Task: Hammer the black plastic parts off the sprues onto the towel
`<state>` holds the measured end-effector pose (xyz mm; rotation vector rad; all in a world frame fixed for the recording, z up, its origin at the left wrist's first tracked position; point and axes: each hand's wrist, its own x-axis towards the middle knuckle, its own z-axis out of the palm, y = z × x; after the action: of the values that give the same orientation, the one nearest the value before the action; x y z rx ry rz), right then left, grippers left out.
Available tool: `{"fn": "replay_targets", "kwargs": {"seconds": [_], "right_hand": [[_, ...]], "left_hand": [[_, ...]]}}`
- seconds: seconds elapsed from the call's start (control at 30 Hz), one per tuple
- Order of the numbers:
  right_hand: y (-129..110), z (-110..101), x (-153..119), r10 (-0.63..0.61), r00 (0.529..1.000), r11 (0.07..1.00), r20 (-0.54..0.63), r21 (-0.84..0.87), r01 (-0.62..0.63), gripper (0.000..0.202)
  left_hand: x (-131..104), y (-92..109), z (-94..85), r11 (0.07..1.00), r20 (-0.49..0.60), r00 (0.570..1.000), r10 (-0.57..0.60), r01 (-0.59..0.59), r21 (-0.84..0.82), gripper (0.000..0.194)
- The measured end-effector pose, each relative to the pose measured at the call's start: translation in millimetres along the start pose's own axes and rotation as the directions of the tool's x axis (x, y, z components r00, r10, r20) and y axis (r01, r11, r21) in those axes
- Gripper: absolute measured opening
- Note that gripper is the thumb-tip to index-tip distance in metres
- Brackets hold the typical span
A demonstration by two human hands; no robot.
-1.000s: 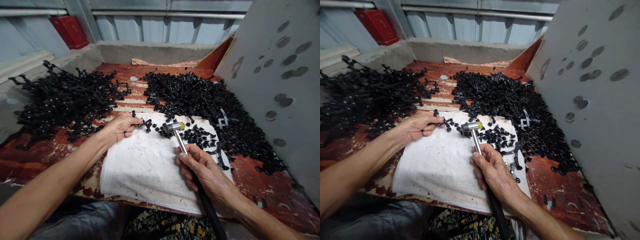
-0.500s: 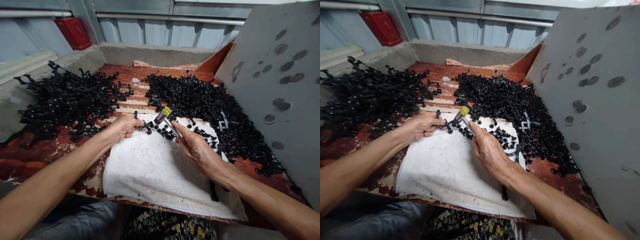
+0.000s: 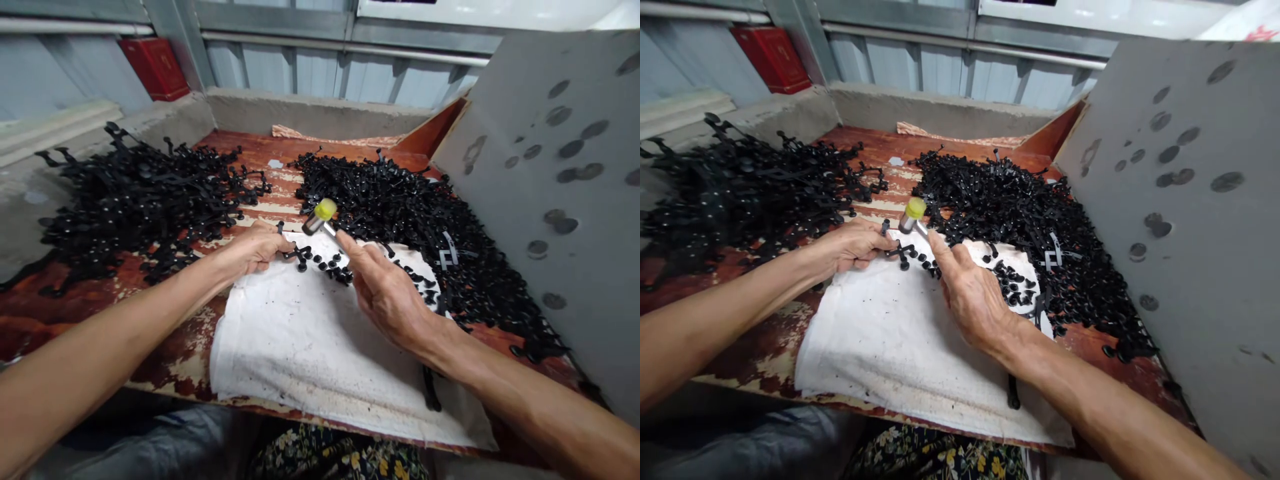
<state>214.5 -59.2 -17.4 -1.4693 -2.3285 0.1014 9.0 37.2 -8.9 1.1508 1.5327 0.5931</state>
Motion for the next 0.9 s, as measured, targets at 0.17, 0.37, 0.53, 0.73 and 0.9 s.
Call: {"fn": "replay_targets", "kwargs": {"seconds": [0.17, 0.37, 0.53, 0.73, 0.9], "right_hand": [[-2, -4, -1, 0.024, 0.992, 0.996, 0.121, -0.086, -0.014, 0.071], [-2, -3, -1, 0.025, 1.000, 0.998, 0.006, -0.064, -0.024, 0.070], [-7, -6, -1, 0.036, 0.993, 0.997, 0.112, -0.074, -0.028, 0.070], [-9, -6, 3, 0.053, 0.978, 0.982, 0.199, -0.190, -0.014, 0.074], [-7, -10, 8, 0.008, 0.982, 0.998, 0.188, -0.070, 0.005, 0.064]], "left_hand": [[-2, 0, 1.2, 1.000, -0.026, 1.000, 0.017, -0.016, 0.019, 0.017], [4, -9, 0.9, 0.999, -0.006, 0.999, 0.032, -0.032, -0.005, 0.019], [5, -12, 0.4, 0.996, -0.004, 0.996, 0.091, -0.091, -0.001, 0.015], [4, -13, 1.7, 0.997, 0.000, 0.997, 0.078, -0.078, 0.017, 0.015], [-8, -15, 4.9, 0.995, -0.009, 0.995, 0.103, -0.103, -0.013, 0.017]]}}
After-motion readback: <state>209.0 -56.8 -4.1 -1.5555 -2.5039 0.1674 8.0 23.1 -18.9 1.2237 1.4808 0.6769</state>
